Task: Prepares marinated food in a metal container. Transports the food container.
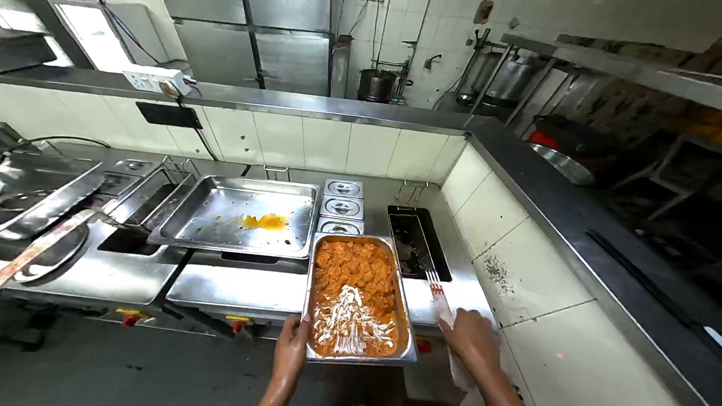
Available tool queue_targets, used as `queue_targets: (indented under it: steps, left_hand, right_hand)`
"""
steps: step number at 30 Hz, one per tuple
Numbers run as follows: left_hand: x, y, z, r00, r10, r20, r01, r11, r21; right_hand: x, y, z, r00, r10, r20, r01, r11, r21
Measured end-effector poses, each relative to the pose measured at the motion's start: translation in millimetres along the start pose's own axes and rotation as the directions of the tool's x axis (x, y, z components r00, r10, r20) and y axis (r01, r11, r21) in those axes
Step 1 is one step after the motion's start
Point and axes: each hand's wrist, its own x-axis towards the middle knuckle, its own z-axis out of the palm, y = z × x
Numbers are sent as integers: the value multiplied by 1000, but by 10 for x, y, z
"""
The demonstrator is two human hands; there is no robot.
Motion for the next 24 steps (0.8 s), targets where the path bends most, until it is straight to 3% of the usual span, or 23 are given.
queue_targets:
  steps: [2, 5, 7, 10, 12, 16, 19, 22, 24]
  left_hand:
    - [48, -37, 0, 999, 33, 13, -34, 999, 31]
    - [101, -72, 12, 998, 57, 34, -58, 998, 39]
    - [105, -71, 31, 997, 72, 32, -73, 996, 47]
    - [95, -76, 71, 994, 110, 1, -109, 992, 59]
    - [83, -62, 100, 993, 114, -36, -112, 993, 45]
    - [84, -100, 109, 990, 133, -40, -133, 991, 6]
    - [134, -120, 70, 987, 160, -5, -160, 986, -36]
    - [112, -160, 74, 990, 141, 4, -141, 989, -45]
    - [105, -177, 65, 990, 143, 9, -143, 990, -18]
  right_hand:
    - [-230, -325, -85, 981, -158, -110, 168, 981, 92]
    - [-559, -877, -58, 924, -383, 1, 377, 912, 163]
    - [-599, -1186, 150, 901, -429, 69, 420, 900, 116]
    - [-477, -1412, 544, 916, -401, 37, 401, 916, -22]
    - [-562, -1542, 643, 925, -364, 110, 374, 923, -88]
    - [-681, -1541, 607, 886, -401, 232, 425, 903, -60]
    - [-520, -1375, 669, 890, -442, 111, 445, 895, -3]
    - [-550, -1445, 678, 945, -318, 79, 321, 947, -34]
    - [-591, -1489, 681, 967, -253, -30, 253, 968, -5]
